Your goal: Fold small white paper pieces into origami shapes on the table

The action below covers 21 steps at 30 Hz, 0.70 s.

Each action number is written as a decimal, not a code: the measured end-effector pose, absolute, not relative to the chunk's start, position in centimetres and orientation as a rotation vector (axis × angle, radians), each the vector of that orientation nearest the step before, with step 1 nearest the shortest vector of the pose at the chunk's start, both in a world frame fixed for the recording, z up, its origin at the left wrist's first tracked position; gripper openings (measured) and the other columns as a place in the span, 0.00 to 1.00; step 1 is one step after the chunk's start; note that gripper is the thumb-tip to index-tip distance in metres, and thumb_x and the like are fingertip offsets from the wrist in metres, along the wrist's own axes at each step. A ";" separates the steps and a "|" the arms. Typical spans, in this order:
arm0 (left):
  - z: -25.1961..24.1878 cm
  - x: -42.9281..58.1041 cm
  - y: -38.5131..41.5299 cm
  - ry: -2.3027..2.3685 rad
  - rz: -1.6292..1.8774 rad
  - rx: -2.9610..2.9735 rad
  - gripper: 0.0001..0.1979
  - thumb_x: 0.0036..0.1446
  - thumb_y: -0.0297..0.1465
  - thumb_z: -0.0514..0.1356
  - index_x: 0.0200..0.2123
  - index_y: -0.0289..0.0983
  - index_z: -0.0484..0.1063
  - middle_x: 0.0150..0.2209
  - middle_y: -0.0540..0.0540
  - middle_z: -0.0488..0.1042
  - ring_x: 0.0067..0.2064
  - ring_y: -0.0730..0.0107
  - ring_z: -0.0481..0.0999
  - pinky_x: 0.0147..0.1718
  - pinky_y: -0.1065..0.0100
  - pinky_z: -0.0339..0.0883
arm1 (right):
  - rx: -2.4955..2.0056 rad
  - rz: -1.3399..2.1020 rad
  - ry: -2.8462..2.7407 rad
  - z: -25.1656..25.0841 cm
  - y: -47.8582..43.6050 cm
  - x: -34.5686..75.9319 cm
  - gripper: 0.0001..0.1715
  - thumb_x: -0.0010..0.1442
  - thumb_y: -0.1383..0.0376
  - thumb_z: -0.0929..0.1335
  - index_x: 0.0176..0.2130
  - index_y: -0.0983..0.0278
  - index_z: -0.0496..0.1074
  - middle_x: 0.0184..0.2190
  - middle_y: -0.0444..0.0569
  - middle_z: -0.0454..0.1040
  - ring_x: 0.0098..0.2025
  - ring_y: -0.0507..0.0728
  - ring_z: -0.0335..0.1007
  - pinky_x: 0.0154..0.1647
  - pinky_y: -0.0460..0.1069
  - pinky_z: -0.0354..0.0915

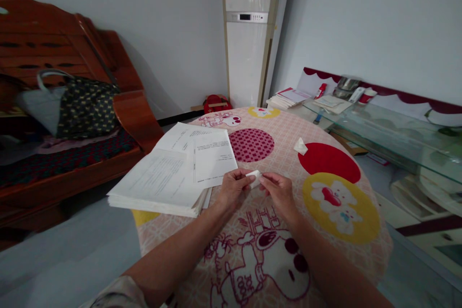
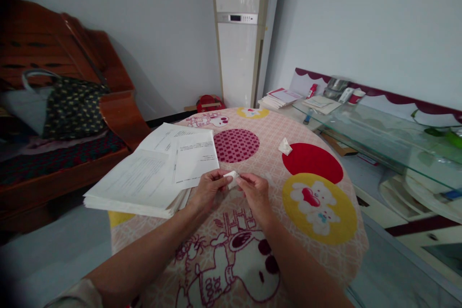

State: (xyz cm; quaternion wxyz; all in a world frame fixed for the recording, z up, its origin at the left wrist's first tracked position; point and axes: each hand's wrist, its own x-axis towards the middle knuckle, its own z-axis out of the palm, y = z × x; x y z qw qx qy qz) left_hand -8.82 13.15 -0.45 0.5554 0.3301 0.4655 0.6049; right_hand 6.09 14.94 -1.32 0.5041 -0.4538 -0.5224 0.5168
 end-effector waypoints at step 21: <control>0.4 -9.8 12.6 1.150 1.253 0.985 0.20 0.35 0.42 0.75 0.22 0.32 0.74 0.18 0.52 0.67 0.20 0.80 0.61 0.20 0.74 0.51 | -1.050 1.055 -1.637 -0.4 14.5 7.0 0.15 0.57 0.58 0.69 0.26 0.64 0.78 0.20 0.43 0.69 0.24 0.52 0.62 0.25 0.46 0.57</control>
